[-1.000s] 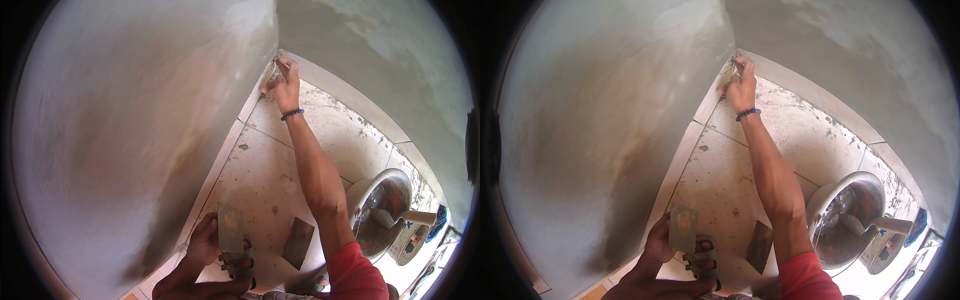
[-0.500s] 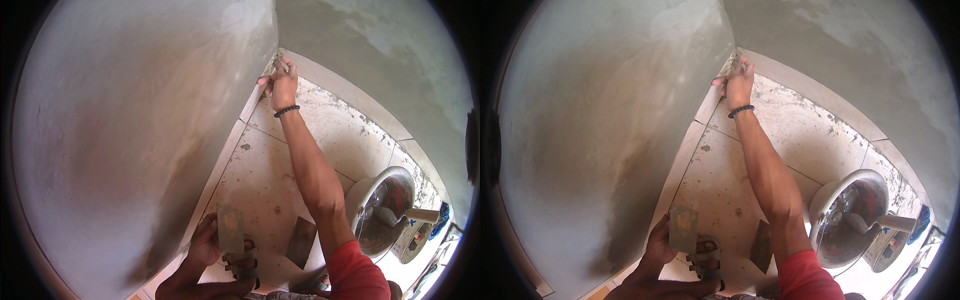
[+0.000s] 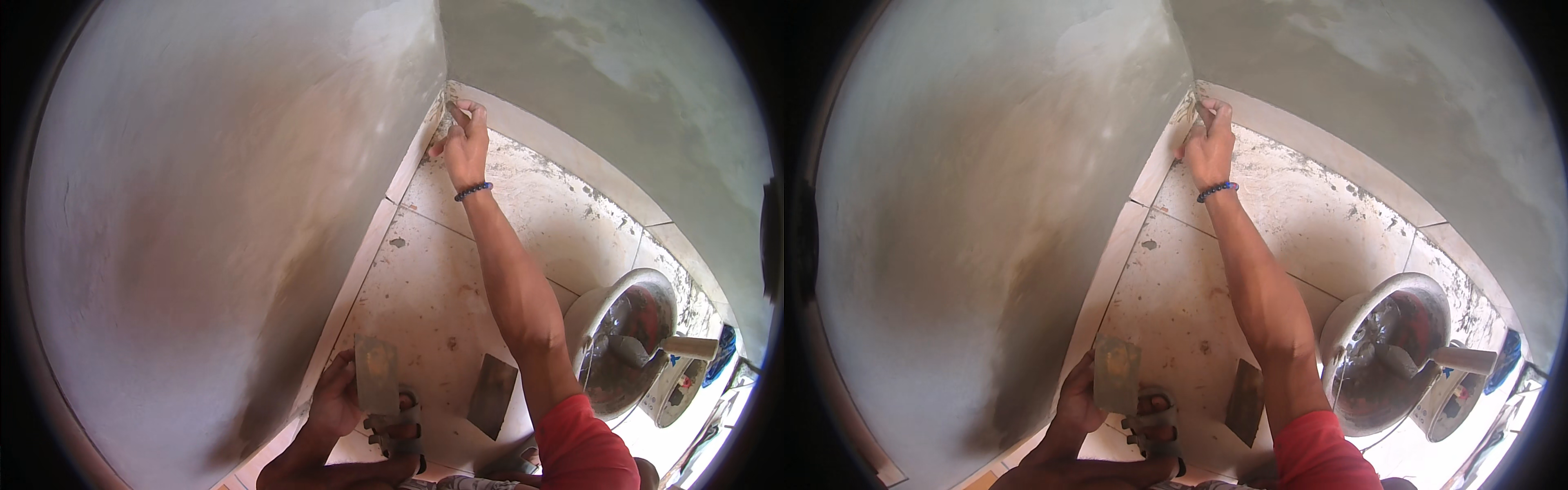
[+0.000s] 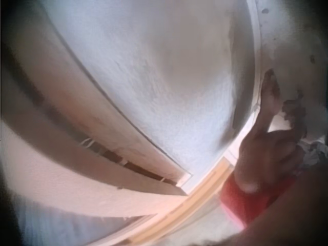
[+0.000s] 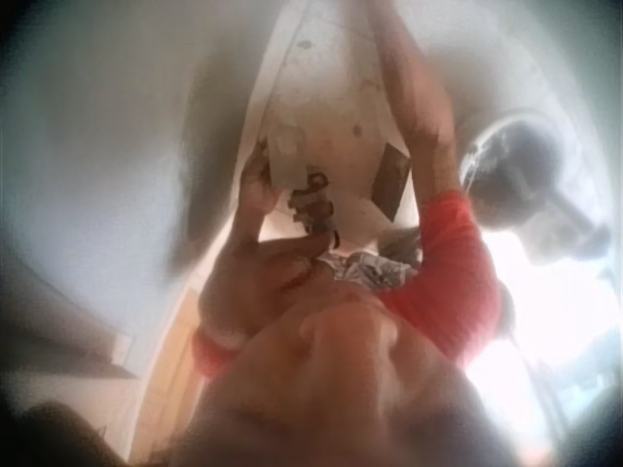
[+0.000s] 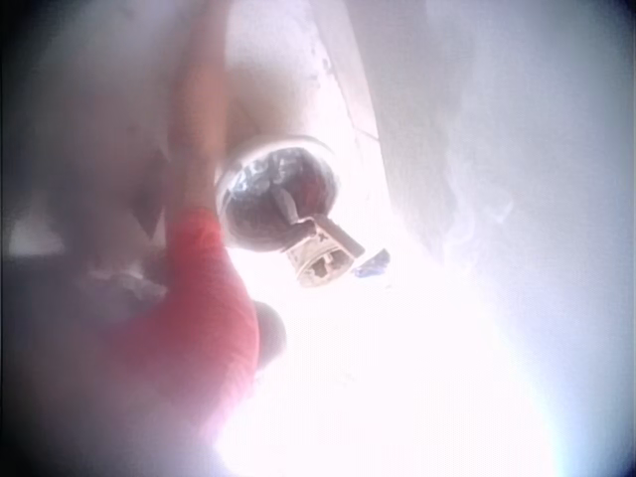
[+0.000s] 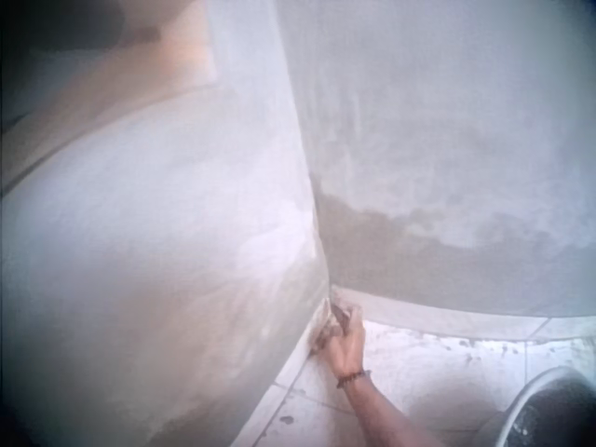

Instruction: The person scoops grout from a bucket using a trowel and applies it to the corner where the wall meets the floor. They repeatedly smooth the grout line with a trowel and their fingers, cleaning excess material from the tools.

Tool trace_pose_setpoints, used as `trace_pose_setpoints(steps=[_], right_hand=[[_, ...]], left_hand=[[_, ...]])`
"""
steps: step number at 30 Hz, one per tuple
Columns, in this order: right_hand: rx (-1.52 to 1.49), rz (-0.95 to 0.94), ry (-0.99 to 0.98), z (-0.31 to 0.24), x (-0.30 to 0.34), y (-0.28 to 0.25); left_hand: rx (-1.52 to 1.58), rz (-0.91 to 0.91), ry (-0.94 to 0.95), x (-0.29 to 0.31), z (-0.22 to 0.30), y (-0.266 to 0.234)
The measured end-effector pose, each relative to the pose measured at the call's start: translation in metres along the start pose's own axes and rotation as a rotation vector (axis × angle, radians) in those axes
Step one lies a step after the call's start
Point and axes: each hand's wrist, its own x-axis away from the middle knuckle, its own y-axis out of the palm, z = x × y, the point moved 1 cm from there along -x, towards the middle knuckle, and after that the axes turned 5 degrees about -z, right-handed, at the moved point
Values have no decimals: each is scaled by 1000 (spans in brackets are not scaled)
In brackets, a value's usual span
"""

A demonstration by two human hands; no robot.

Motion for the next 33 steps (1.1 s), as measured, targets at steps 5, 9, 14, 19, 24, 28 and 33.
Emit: trace_pose_setpoints(steps=[5, 9, 14, 19, 24, 28, 33], right_hand=[[-233, 104, 222, 6, 1, 0], [-315, -13, 366, 0, -16, 0], [-299, 25, 232, -17, -27, 10], [-37, -70, -10, -19, -18, 8], [-44, 62, 28, -17, 21, 2], [-325, 196, 219, -39, 91, 9], [-558, 184, 338, -78, 177, 0]], left_hand=[[-27, 29, 0, 2, 0, 0], [-28, 68, 9, 4, -2, -6], [-54, 72, 9, 4, -1, -5], [-46, 28, 1, 4, -3, -15], [-104, 22, -5, 0, -6, 2], [-114, -18, -20, 2, -8, 16], [-103, -129, -25, 5, -20, 24]])
